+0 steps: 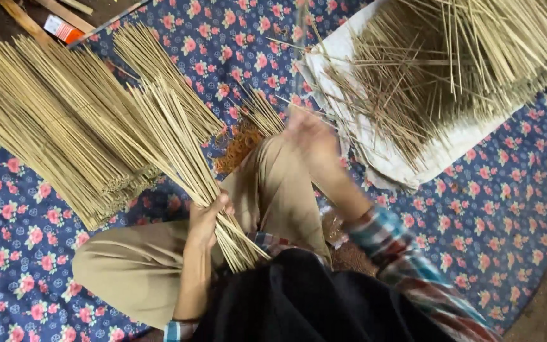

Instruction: A person sits on a cushion on the floor and weaves or bundles thin bamboo sticks together, carefully aligning each new stick with the existing bundle.

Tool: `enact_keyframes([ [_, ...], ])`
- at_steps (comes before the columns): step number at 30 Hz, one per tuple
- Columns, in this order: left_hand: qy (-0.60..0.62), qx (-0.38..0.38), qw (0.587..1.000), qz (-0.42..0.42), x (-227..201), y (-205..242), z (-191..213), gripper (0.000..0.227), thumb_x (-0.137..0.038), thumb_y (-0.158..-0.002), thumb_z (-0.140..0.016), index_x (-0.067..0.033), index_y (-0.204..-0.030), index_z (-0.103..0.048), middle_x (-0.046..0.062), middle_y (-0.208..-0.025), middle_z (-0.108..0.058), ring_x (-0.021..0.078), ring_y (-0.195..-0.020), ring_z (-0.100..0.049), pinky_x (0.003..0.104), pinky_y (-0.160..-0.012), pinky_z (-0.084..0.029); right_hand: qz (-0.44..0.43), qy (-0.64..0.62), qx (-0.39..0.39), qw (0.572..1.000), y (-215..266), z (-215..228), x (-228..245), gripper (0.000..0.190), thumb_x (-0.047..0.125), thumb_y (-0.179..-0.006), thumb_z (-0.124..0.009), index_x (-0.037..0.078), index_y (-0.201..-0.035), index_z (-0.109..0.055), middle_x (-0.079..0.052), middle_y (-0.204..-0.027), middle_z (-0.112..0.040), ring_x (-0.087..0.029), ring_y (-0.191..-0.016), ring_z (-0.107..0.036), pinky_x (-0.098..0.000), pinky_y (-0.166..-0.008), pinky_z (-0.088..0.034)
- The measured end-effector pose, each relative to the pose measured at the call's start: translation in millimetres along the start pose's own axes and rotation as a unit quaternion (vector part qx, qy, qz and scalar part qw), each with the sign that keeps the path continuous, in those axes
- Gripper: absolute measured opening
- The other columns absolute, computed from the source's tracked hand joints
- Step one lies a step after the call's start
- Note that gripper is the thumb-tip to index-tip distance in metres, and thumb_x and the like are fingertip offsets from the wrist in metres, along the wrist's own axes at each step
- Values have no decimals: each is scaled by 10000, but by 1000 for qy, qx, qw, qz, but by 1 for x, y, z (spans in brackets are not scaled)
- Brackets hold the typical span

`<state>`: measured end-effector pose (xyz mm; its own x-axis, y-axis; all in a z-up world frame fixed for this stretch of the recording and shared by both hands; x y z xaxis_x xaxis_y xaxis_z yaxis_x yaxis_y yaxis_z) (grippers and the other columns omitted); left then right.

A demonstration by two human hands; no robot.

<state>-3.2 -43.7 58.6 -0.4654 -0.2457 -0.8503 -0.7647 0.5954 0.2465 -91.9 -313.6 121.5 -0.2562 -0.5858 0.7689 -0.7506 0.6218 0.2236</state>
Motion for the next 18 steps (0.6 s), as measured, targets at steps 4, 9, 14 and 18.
enact_keyframes([
  [4, -25, -51, 998, 32, 43, 4, 64, 339, -153, -858, -806, -56, -1066, -557, 96, -825, -624, 273, -761, -714, 438, -717, -636, -3, 104, 10, 995, 104, -80, -76, 269, -32, -949, -586, -11, -1188, -706, -122, -858, -713, -229, -722, -752, -316, -720, -623],
  [9, 89, 41, 995, 14, 99, -6, 95, 628, -276, -828, -803, 8, -1318, -531, 301, -1192, -691, 403, -1073, -713, 588, -927, -573, -48, 230, 74, 969, 144, -33, -158, 324, 76, -734, -923, -22, -1003, -770, -110, -837, -743, -114, -783, -617, -276, -674, -562],
  [14, 45, 4, 999, 15, 22, 5, 35, 403, -57, -879, -767, 0, -1214, -551, 164, -884, -709, 293, -758, -773, 443, -703, -663, -29, 476, 126, 870, 140, -37, -122, 514, 422, -596, -956, 140, -973, -752, -92, -930, -678, -258, -858, -644, -374, -759, -524],
  [18, -35, -51, 995, -81, -24, 2, -9, 198, -114, -977, -722, 21, -1042, -592, 125, -665, -627, 204, -592, -687, 335, -598, -617, -37, 485, 194, 852, 136, -64, -104, 1317, 530, -480, -957, 39, -1521, -318, -312, -1455, -405, -536, -1365, -429, -624, -1155, -343],
])
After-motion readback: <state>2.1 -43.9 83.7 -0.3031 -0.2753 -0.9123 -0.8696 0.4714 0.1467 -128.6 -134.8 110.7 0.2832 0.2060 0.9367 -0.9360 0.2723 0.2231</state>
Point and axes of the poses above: each hand's wrist, its own y-axis away from the middle knuckle, its own z-axis out of the back of the hand, x = y × z, the point moved 2 cm from there along -y, towards the middle knuckle
